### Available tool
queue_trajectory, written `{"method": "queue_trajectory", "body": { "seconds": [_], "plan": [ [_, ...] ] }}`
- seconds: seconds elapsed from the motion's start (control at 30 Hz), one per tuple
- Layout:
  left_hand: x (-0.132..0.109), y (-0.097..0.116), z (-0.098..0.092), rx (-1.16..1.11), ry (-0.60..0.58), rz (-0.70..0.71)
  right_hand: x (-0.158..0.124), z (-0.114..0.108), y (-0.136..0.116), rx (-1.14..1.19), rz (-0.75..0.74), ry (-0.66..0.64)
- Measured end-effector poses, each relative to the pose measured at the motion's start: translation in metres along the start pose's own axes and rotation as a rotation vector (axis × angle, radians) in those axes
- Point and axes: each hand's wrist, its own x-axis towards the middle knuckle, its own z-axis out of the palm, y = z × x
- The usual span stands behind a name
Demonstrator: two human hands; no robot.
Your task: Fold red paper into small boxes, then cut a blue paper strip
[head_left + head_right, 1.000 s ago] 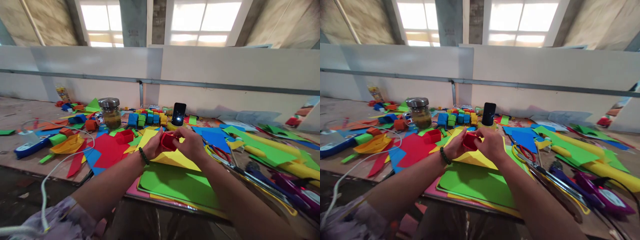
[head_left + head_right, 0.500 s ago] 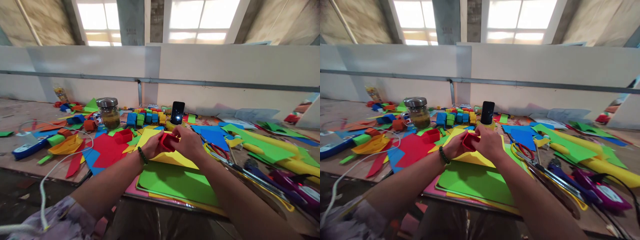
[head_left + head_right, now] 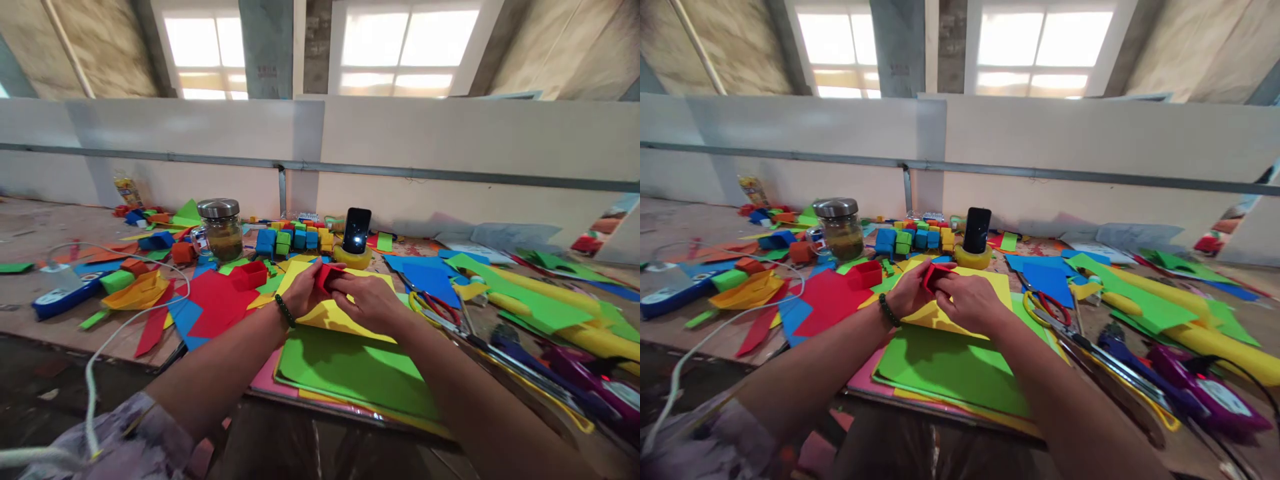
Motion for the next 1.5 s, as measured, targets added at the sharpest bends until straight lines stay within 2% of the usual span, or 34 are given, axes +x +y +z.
{"method": "queue_trajectory", "body": {
  "seconds": [0.13,0.2,0.3,0.37,0.4,0.47,0.57,0.67,0.73,0.87,0.97,1.0,1.1,1.13,1.23,1.3,1.4,1.5],
  "plan": [
    [0.001,0.002,-0.002,-0.071,0.017,-0.038,-0.002,-0.003,0.003,0.148,-0.025,0.122],
    [0.000,0.002,-0.001,-0.086,-0.009,-0.037,-0.002,-0.002,0.002,0.150,-0.061,0.076],
    [0.000,0.001,0.002,-0.088,0.014,-0.062,-0.001,0.005,0.002,0.011,-0.066,-0.034],
    [-0.001,0.001,0.003,-0.092,0.048,-0.087,-0.001,0.011,0.004,-0.022,-0.086,-0.017],
    [-0.001,0.001,0.003,-0.097,0.053,-0.086,-0.001,0.013,0.006,0.000,-0.103,0.045],
    [-0.001,0.003,0.001,-0.113,0.040,-0.064,-0.003,0.015,0.010,0.083,-0.113,0.249],
    [-0.001,0.005,-0.002,-0.139,0.017,-0.030,-0.005,0.012,0.016,0.185,-0.052,0.552],
    [-0.001,0.007,-0.004,-0.136,0.004,-0.044,-0.003,0.013,0.020,0.251,0.018,0.676],
    [-0.001,0.006,-0.002,-0.120,0.005,-0.056,0.000,0.017,0.020,0.298,0.054,0.638],
    [0.000,0.001,0.000,-0.041,0.027,-0.077,0.005,0.029,0.022,0.333,0.138,0.399],
    [0.002,-0.001,-0.001,0.094,0.045,-0.093,0.007,0.033,0.026,0.192,0.249,0.291],
    [0.002,-0.001,-0.002,0.170,0.050,-0.058,0.007,0.034,0.028,0.107,0.294,0.272],
    [-0.001,0.000,-0.003,0.511,0.168,0.150,0.008,0.035,0.031,-0.088,0.402,0.228],
    [-0.002,0.000,-0.003,0.573,0.170,0.168,0.008,0.035,0.031,-0.109,0.410,0.215],
    [-0.004,0.000,-0.003,0.657,0.102,0.118,0.007,0.034,0.032,-0.086,0.370,0.199],
    [-0.004,0.000,-0.005,0.674,0.113,0.110,0.005,0.030,0.036,-0.063,0.356,0.223],
    [0.001,0.008,-0.014,0.710,0.224,0.120,0.002,0.026,0.048,-0.059,0.400,0.280],
    [0.004,0.025,-0.028,0.818,0.347,0.092,0.002,0.027,0.062,-0.079,0.473,0.264]
  ]
}}
